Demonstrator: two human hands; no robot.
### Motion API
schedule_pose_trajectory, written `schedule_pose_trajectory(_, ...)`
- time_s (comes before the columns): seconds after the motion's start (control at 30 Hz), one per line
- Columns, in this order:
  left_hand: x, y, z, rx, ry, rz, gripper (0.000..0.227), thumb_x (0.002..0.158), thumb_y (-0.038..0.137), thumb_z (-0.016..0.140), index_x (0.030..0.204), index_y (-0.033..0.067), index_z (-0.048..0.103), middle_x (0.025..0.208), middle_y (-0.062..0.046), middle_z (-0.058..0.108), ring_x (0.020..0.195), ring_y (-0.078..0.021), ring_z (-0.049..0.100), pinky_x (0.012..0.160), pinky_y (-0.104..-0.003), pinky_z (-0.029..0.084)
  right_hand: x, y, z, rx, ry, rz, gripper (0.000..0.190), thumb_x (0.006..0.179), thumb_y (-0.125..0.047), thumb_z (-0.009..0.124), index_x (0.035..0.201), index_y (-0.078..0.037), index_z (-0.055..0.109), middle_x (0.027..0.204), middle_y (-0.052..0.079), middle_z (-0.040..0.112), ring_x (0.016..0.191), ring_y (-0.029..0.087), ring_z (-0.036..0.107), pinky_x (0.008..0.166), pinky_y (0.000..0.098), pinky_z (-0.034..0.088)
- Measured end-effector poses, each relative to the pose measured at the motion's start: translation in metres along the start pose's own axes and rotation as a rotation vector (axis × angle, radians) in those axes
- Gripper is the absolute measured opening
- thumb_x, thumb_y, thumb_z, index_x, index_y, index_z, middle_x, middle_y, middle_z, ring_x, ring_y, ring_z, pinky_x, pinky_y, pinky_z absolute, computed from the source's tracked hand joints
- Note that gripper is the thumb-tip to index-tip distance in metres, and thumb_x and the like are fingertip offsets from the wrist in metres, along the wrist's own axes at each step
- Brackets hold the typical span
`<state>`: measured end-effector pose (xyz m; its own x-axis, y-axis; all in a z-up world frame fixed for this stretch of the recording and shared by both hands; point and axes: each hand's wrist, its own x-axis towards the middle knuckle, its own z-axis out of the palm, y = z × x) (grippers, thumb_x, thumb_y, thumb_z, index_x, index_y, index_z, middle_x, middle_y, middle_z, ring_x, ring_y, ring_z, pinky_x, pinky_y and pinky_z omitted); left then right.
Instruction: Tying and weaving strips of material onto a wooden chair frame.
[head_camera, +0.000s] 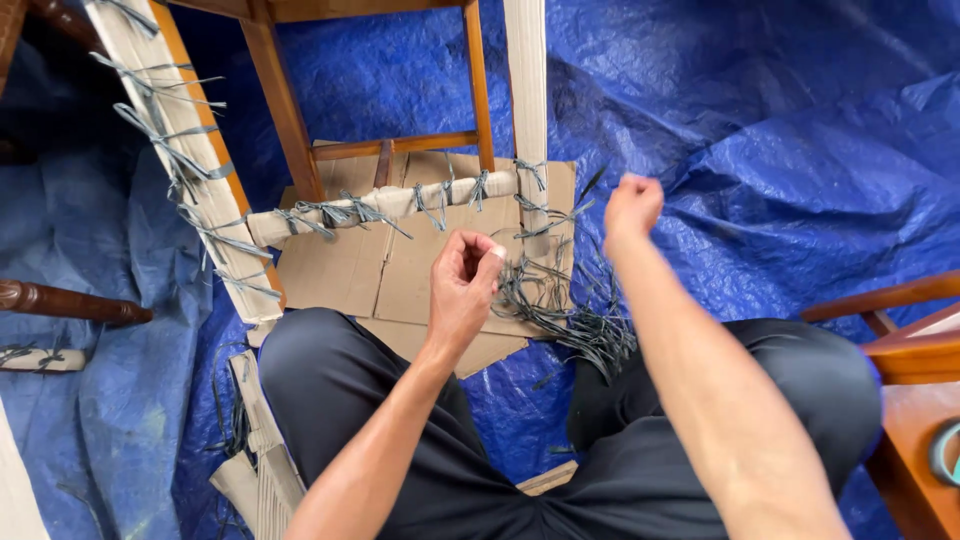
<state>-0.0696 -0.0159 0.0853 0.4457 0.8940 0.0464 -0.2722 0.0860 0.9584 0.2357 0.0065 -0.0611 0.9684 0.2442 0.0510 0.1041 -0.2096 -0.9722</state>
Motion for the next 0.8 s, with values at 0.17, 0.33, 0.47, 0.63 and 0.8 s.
schedule_pose_trajectory(0.17, 0.055, 0.054, -0.005, 0.609, -0.172, 0.224, 0.017, 0.096, 0.022, 0.068, 0.094, 0.0057, 0.065, 0.081, -0.001, 0.068, 0.069, -0.0076, 0.059, 0.062, -0.026, 0.049, 0.037, -0.128, -0.032, -0.062, -0.527, -0.171, 0.01, 0.097, -0.015, 0.067, 0.095, -0.005, 0.067, 0.078, 0.002, 0.069, 0.06, 0.008, 0.057, 0.053, 0.0272, 0.047)
schedule_pose_trajectory(0.33, 0.124, 0.103, 0.002, 1.115, -0.233, 0.201, 0.016, 0.094, 0.02, 0.061, 0.1, 0.0083, 0.07, 0.097, -0.009, 0.075, 0.094, -0.0291, 0.069, 0.08, -0.044, 0.053, 0.047, -0.177, -0.019, -0.168, -0.722, -0.284, 0.01, 0.098, -0.012, 0.066, 0.102, -0.004, 0.07, 0.086, 0.004, 0.074, 0.064, 0.007, 0.062, 0.056, 0.0252, 0.049)
schedule_pose_trajectory(0.47, 0.189, 0.034, -0.011, 1.218, -0.174, 0.221, 0.02, 0.093, 0.013, 0.059, 0.11, 0.0073, 0.068, 0.113, -0.014, 0.071, 0.11, -0.036, 0.065, 0.093, -0.048, 0.05, 0.059, -0.146, 0.028, -0.241, -0.801, -0.326, 0.013, 0.098, -0.01, 0.065, 0.106, -0.002, 0.072, 0.088, 0.006, 0.076, 0.065, 0.008, 0.064, 0.058, 0.0265, 0.052)
schedule_pose_trajectory(0.63, 0.281, -0.064, -0.021, 1.275, -0.255, 0.295, 0.069, 0.075, 0.003, 0.065, 0.141, -0.0001, 0.042, 0.131, -0.028, 0.059, 0.118, -0.0454, 0.056, 0.098, -0.052, 0.045, 0.059, -0.143, 0.058, -0.257, -0.855, -0.305, 0.015, 0.097, -0.009, 0.063, 0.106, 0.0, 0.071, 0.086, 0.008, 0.076, 0.064, 0.011, 0.066, 0.059, 0.0288, 0.055)
schedule_pose_trajectory(0.8, 0.317, -0.139, -0.034, 0.835, -0.496, -0.002, 0.059, 0.076, -0.005, 0.056, 0.134, -0.0018, 0.048, 0.115, -0.019, 0.07, 0.109, -0.0333, 0.066, 0.096, -0.043, 0.052, 0.04, -0.161, 0.059, -0.352, -0.896, -0.262, 0.016, 0.097, -0.012, 0.062, 0.104, -0.001, 0.071, 0.085, 0.007, 0.076, 0.066, 0.011, 0.067, 0.062, 0.0304, 0.054)
